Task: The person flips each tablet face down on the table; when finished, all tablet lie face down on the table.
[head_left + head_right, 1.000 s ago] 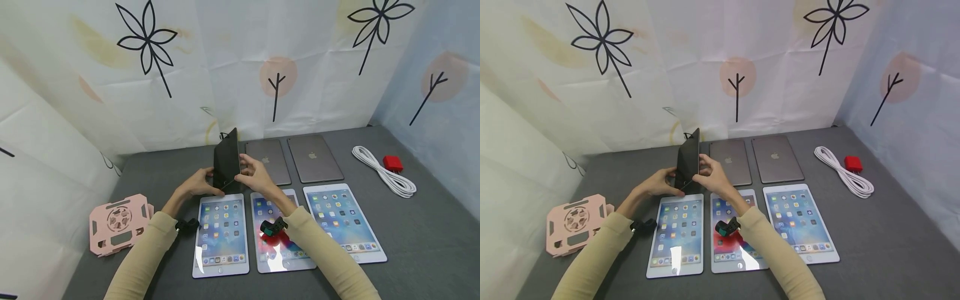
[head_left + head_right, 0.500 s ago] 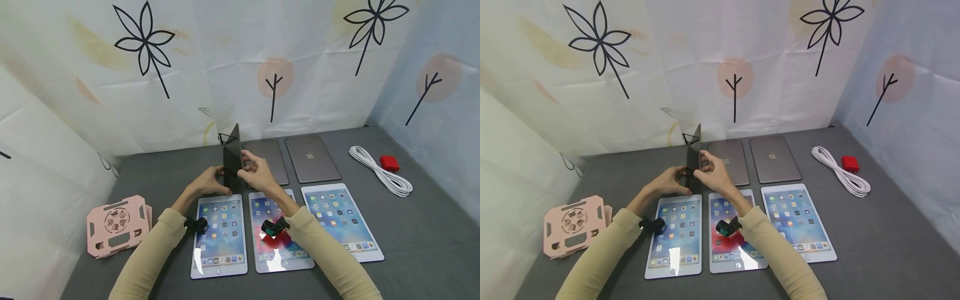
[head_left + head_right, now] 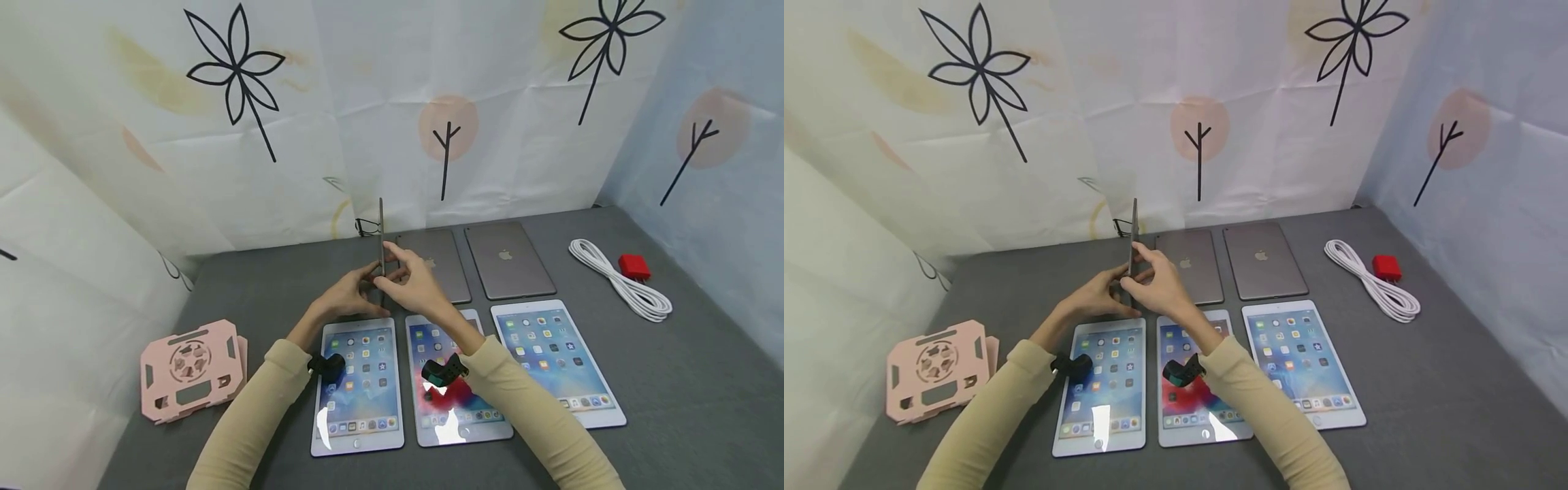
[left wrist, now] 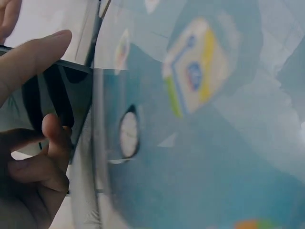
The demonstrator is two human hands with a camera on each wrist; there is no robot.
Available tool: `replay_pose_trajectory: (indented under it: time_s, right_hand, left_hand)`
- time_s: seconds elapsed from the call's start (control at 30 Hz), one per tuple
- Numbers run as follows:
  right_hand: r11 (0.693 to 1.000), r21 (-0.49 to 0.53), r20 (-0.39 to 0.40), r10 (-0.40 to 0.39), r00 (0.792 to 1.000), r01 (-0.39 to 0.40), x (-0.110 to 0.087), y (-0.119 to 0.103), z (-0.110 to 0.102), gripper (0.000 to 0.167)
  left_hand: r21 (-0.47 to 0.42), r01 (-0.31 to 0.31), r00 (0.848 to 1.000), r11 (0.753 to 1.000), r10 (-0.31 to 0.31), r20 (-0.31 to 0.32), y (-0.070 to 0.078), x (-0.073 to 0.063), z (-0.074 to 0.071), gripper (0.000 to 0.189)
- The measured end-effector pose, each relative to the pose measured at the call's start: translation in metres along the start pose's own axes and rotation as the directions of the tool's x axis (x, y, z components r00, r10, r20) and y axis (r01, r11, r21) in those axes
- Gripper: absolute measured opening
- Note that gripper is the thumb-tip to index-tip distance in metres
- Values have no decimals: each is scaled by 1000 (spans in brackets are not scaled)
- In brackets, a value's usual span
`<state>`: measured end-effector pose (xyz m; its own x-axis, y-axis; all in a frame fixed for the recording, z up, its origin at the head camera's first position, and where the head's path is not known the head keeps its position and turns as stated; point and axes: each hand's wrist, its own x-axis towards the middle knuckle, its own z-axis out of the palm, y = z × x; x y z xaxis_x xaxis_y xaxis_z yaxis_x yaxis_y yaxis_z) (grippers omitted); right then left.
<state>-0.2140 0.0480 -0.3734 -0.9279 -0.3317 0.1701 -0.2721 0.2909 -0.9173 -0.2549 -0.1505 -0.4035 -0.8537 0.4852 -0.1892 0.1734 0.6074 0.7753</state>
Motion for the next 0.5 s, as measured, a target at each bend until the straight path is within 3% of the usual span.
replay_pose_trajectory:
  time_s: [0.17,0.3,0.5]
  right_hand:
    - [1000,23,30,-11,999,11,-1,3,3,73]
    - [999,29,51,-19,999,17,-1,9,5,70]
    - [999,51,115,7,993,-13,0,16,9,56]
  left_hand:
    - [-32,-89,996,996,88,-20,6,-5,-7,122]
    - [-66,-188,982,980,187,-32,10,-11,-16,123]
    - [-116,-237,971,964,235,-31,9,-19,-27,120]
